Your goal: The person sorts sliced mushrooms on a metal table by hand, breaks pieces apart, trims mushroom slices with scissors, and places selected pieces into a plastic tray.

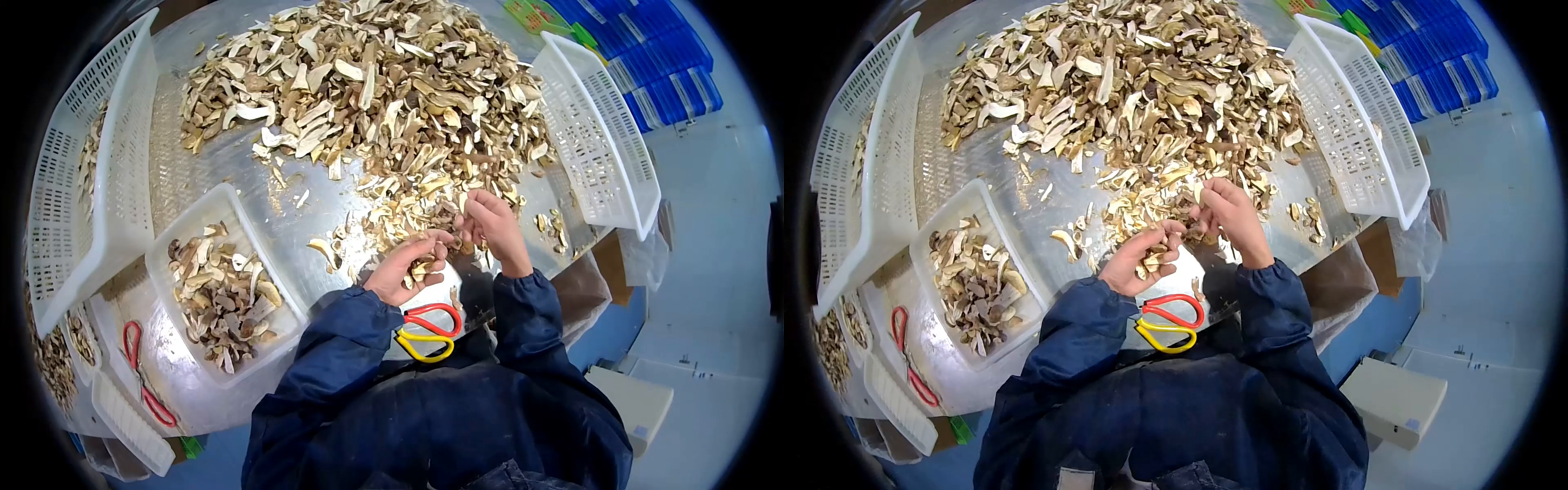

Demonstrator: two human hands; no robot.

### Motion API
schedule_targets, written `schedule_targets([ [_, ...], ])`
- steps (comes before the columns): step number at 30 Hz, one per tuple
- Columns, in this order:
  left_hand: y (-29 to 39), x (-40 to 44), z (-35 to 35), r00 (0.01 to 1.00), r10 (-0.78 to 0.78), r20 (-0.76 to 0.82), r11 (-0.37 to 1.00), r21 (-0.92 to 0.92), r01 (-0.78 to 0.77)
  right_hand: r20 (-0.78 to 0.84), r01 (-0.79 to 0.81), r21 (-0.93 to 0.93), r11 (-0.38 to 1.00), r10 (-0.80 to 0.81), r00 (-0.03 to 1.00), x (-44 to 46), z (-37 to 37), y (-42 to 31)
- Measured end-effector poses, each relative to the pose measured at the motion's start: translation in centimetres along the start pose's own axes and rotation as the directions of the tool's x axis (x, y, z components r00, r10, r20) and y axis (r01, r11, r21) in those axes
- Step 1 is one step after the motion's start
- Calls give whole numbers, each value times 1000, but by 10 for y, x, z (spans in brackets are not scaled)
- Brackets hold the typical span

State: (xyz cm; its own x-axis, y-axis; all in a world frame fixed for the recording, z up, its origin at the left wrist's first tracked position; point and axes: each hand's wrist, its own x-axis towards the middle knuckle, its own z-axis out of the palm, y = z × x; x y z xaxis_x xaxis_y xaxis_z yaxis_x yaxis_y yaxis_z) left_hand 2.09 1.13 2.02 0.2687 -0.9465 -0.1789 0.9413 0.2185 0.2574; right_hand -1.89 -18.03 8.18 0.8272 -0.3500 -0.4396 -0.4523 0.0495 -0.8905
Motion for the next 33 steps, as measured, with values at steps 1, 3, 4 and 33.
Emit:
schedule_targets([
  [1, -1, -1, 2, 1000, 21, -21, 1000, -1, -21, 19, 24, 10, 1000, -25, 1000, -5, 1, 0],
  [3, -2, 2, -6, 995, 75, 60, 997, -25, -74, -8, 94, -33, 995, -94, 996, -18, 6, 0],
  [4, -5, 2, -7, 996, 86, 20, 996, -18, -86, -20, 130, -55, 990, -131, 991, -25, 9, 0],
  [33, -7, 1, 1, 996, -54, 65, 998, 49, 50, -263, 12, -886, 463, -525, 809, 35, -3, 11],
])
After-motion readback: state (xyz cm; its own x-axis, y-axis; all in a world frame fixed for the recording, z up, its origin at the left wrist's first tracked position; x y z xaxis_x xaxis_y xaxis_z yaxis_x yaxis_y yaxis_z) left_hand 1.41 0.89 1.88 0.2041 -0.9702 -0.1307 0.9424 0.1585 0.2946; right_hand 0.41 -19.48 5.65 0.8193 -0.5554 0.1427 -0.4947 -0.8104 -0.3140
